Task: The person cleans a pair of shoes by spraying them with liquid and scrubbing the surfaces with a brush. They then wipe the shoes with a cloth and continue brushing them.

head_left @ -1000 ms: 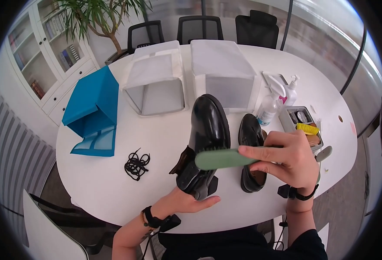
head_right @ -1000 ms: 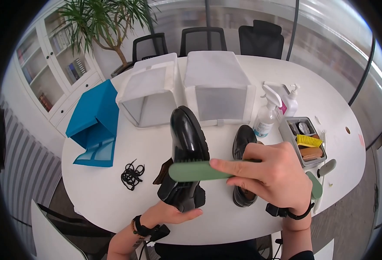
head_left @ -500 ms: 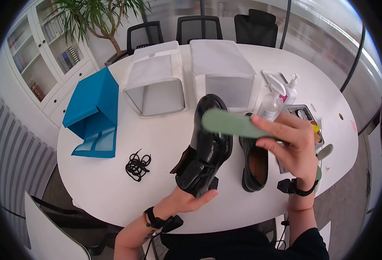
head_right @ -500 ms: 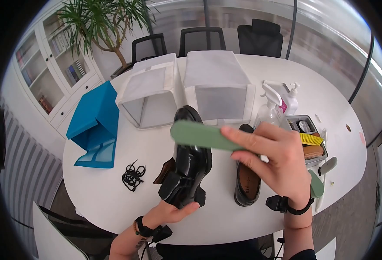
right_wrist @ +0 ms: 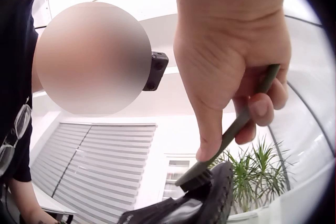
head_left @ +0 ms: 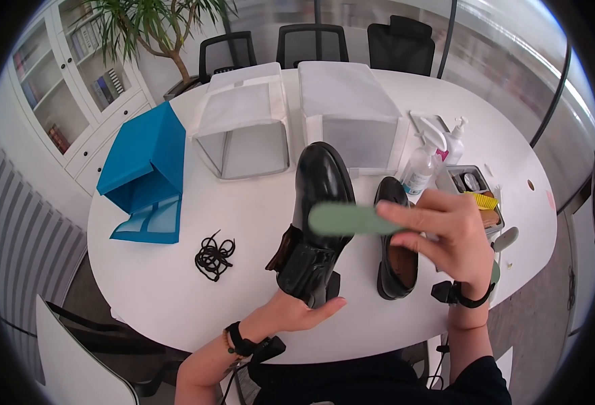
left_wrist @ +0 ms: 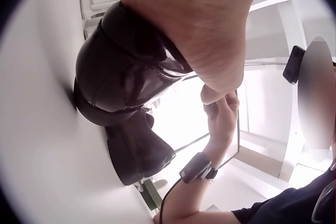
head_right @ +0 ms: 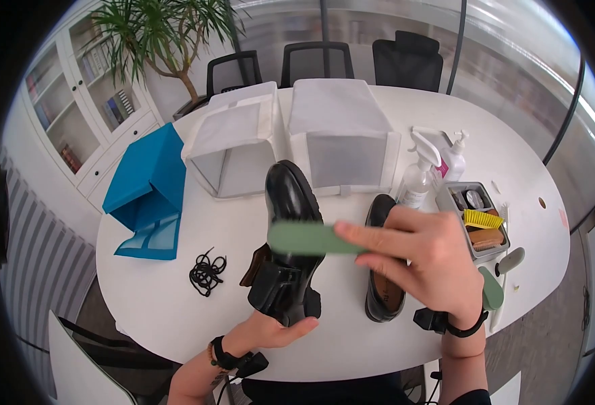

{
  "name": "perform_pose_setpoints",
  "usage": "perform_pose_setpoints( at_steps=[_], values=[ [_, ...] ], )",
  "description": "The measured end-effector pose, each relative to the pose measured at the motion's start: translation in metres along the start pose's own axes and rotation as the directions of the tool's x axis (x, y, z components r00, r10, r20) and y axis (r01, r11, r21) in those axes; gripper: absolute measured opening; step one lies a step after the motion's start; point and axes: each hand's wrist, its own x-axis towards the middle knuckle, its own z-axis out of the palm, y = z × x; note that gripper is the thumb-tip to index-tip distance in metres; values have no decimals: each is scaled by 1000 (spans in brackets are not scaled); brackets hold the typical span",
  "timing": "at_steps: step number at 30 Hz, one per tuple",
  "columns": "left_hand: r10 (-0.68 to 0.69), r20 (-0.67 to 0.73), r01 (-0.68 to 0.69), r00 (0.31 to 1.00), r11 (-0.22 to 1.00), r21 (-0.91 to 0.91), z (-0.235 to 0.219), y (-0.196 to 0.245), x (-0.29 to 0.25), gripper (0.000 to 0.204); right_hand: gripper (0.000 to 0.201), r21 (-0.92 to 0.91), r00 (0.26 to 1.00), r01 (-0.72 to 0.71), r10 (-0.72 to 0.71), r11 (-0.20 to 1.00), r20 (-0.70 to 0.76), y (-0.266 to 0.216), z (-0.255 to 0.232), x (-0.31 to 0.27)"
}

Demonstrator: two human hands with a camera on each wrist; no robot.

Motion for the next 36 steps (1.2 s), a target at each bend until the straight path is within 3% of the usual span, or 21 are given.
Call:
perform_pose_setpoints(
  at_steps=[1, 3, 5, 9, 11, 13, 15, 17, 19, 22, 25, 27, 29, 31, 34, 36],
  values=[
    [6, -28, -6, 1000, 1000, -17, 1, -1, 0, 55, 46, 48, 993, 27, -33, 998, 117, 0, -1, -1],
    [23, -31, -23, 999, 1000, 4, -1, 1, 2, 54, 47, 44, 988, 33, -39, 999, 150, -4, 1, 1],
    [40, -33, -39, 999, 999, 25, -1, 2, 2, 54, 46, 3, 1000, -19, 19, 1000, -15, -6, 5, 2],
    [-26, 26, 26, 999, 1000, 16, -1, -4, 0, 49, 46, -54, 984, -82, 72, 995, -164, -2, 7, 2],
    [-34, 24, 34, 999, 999, 14, 0, -6, -2, 46, 47, 2, 999, 22, -22, 1000, 47, -2, 2, 0],
    [-62, -23, 60, 998, 995, -85, 0, -6, -3, 37, 48, 18, 995, 36, -38, 999, 97, -5, 1, 0],
    [-58, -6, 58, 998, 996, -72, -1, -5, -3, 34, 49, 35, 988, 44, -49, 998, 146, -6, 3, 1],
    [-56, 9, 57, 998, 996, -61, -1, -1, -2, 32, 49, 0, 993, -24, 24, 1000, -118, -6, 8, 2],
    [36, -66, -40, 997, 998, -54, -1, 5, 0, 29, 50, -35, 985, -52, 45, 998, -166, -5, 5, 2],
    [32, -3, -32, 999, 999, -17, -3, 1, -3, 29, 46, 76, 999, 31, -29, 997, -21, -5, -1, -1],
    [-11, -54, 5, 998, 994, -108, -2, 8, -2, 28, 44, 66, 985, 137, -143, 988, 96, -7, -1, -1],
    [-15, -34, 12, 999, 996, -85, -4, 5, -4, 27, 44, 39, 989, 136, -138, 990, 59, -11, 1, 0],
    [-16, -16, 15, 1000, 998, -64, -3, 1, -6, 27, 45, -61, 985, 48, -57, 997, -163, -11, 3, 2],
    [-22, -13, 21, 1000, 992, -122, -1, -3, -7, 27, 46, -52, 972, 38, -49, 998, -231, -8, 4, 2],
    [-34, 6, 35, 999, 993, -109, 0, -1, -7, 26, 45, 48, 997, 76, -77, 996, 14, -8, -6, -3],
    [-45, -41, 37, 998, 983, -179, 4, 6, -4, 26, 45, 50, 991, 94, -98, 994, 86, -11, -8, -3]
  ],
)
